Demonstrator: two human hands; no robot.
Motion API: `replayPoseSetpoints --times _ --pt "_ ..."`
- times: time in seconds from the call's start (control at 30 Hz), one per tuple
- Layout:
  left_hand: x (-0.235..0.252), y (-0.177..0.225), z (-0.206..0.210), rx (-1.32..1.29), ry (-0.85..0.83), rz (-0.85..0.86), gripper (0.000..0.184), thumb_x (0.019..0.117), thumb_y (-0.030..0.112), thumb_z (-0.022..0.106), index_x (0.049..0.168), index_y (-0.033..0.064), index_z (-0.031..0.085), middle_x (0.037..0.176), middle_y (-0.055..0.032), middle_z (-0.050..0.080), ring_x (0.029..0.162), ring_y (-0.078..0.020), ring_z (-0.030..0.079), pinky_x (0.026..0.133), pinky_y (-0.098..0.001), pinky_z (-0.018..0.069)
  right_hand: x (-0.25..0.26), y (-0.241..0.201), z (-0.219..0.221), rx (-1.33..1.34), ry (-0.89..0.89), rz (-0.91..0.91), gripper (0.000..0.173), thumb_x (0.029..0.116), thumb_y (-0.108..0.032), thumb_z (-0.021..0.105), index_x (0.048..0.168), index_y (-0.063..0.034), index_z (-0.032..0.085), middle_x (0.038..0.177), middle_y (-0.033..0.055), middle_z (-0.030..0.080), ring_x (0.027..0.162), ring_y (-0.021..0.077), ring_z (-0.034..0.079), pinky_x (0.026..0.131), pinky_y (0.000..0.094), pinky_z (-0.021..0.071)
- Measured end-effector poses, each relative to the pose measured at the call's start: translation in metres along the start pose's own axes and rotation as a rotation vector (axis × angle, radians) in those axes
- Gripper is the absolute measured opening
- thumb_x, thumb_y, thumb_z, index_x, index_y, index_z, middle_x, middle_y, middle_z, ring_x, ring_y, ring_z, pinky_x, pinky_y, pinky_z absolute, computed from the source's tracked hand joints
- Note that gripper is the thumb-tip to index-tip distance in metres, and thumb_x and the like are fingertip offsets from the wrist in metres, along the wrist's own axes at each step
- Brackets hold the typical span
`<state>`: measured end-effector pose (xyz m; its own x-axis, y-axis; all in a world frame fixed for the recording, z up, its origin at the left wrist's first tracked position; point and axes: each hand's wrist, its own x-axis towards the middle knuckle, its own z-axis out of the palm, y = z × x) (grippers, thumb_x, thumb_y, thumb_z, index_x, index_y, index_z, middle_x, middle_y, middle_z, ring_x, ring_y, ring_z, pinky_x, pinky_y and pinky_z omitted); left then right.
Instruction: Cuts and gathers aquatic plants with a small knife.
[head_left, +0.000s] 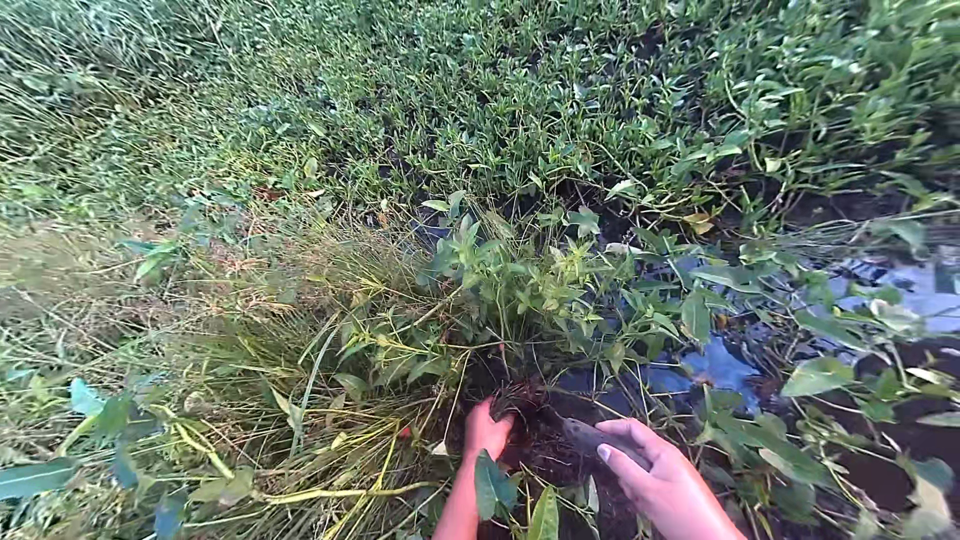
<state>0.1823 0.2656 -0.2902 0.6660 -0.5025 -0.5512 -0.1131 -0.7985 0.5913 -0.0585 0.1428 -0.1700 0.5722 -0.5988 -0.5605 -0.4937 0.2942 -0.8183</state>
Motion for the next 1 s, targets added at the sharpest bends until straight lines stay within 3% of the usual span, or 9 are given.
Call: replayPoseSetpoints --times 0.1,0.23,0.33,0.47,0.67,0.73,0.83,0.93,1.0 --pt "-0.02 -0.011 -0.022 -0.14 0.106 -0.063 0.034 0.0908 0.015 0.076 0.119 -0.0034 0.07 0.112 -0.0196 0.073 0.108 -0.027 0.07 0.101 -0.0475 0.0529 -0.002 -0.003 -0.005 -0.019 -0.018 0.005 0.033 0.0961 -0.027 0.066 0.127 -0.0155 0.066 0.092 0.0045 0.069 0.058 0.0142 0.059 0.055 0.0345 0.0528" --pt "-0.064 -0.003 -0.046 -0.44 0.188 -0.097 0.023 0.0959 0.002 0.064 0.116 -0.009 0.065 0.102 -0.015 0.07 0.094 -0.015 0.066 0.089 -0.0329 0.0543 0.0 -0.003 -0.014 -0.076 -0.053 0.012 0.035 0.0955 -0.031 0.066 0.128 -0.0175 0.065 0.089 0.004 0.068 0.058 0.0141 0.058 0.056 0.0345 0.0526" --pt "-0.075 -0.015 -0.048 -0.537 0.224 -0.11 0.018 0.0964 0.003 0.062 0.112 -0.0066 0.065 0.096 -0.0118 0.07 0.088 -0.0127 0.067 0.083 -0.032 0.0569 0.002 -0.011 -0.022 -0.168 -0.129 0.027 0.036 0.0961 -0.034 0.066 0.129 -0.0199 0.064 0.092 0.0043 0.069 0.061 0.0153 0.061 0.06 0.0377 0.0547" --pt "-0.074 -0.018 -0.052 -0.454 0.359 -0.176 0.034 0.0967 0.005 0.068 0.128 -0.008 0.061 0.119 -0.0214 0.069 0.111 -0.0243 0.066 0.101 -0.0425 0.052 0.001 -0.018 -0.03 -0.212 -0.194 0.019 0.035 0.0957 -0.034 0.067 0.128 -0.02 0.065 0.096 0.0047 0.07 0.065 0.0158 0.063 0.064 0.0383 0.056" --pt "-0.076 -0.015 -0.081 -0.748 0.617 -0.128 0.032 0.1018 0.001 0.055 0.132 -0.0073 0.053 0.112 -0.0159 0.066 0.094 -0.0137 0.066 0.084 -0.0307 0.0568 0.004 -0.009 -0.04 -0.135 -0.04 -0.021 0.036 0.0948 -0.034 0.065 0.128 -0.0196 0.065 0.082 0.0027 0.067 0.055 0.0136 0.057 0.052 0.0342 0.0512" --pt "-0.084 -0.015 -0.088 -0.778 0.55 -0.082 0.03 0.101 0.001 0.052 0.131 -0.006 0.052 0.106 -0.011 0.066 0.089 -0.0085 0.066 0.08 -0.0256 0.0573 0.006 -0.006 -0.044 -0.124 0.006 -0.025 0.036 0.0943 -0.034 0.064 0.127 -0.0199 0.066 0.079 0.0021 0.066 0.053 0.0131 0.056 0.051 0.0336 0.0501" --pt "-0.082 -0.022 -0.081 -0.61 0.286 0.004 0.037 0.0906 0.005 0.064 0.125 -0.007 0.058 0.105 -0.0114 0.071 0.093 -0.0124 0.07 0.085 -0.0315 0.0598 0.006 -0.003 -0.05 -0.091 0.028 -0.022 0.034 0.0956 -0.033 0.064 0.127 -0.0191 0.066 0.075 0.0016 0.063 0.051 0.0129 0.054 0.049 0.0326 0.0485" --pt "-0.071 0.001 -0.054 -0.128 0.018 0.06 0.032 0.0918 0.015 0.072 0.119 -0.0013 0.07 0.109 -0.012 0.075 0.103 -0.0179 0.072 0.097 -0.0382 0.0577 0.005 -0.002 -0.049 -0.034 0.038 -0.028 0.034 0.0957 -0.032 0.065 0.126 -0.0173 0.066 0.069 0.0002 0.061 0.049 0.0119 0.053 0.046 0.0302 0.0468" --pt "-0.054 0.009 -0.021 0.191 -0.018 0.107 0.044 0.0917 0.023 0.073 0.13 0.0017 0.068 0.126 -0.0176 0.071 0.122 -0.028 0.066 0.111 -0.046 0.0486 0.003 -0.002 -0.049 -0.013 0.052 -0.034 0.035 0.0951 -0.031 0.065 0.127 -0.0169 0.066 0.068 0.0003 0.06 0.048 0.0119 0.052 0.046 0.0296 0.0461"
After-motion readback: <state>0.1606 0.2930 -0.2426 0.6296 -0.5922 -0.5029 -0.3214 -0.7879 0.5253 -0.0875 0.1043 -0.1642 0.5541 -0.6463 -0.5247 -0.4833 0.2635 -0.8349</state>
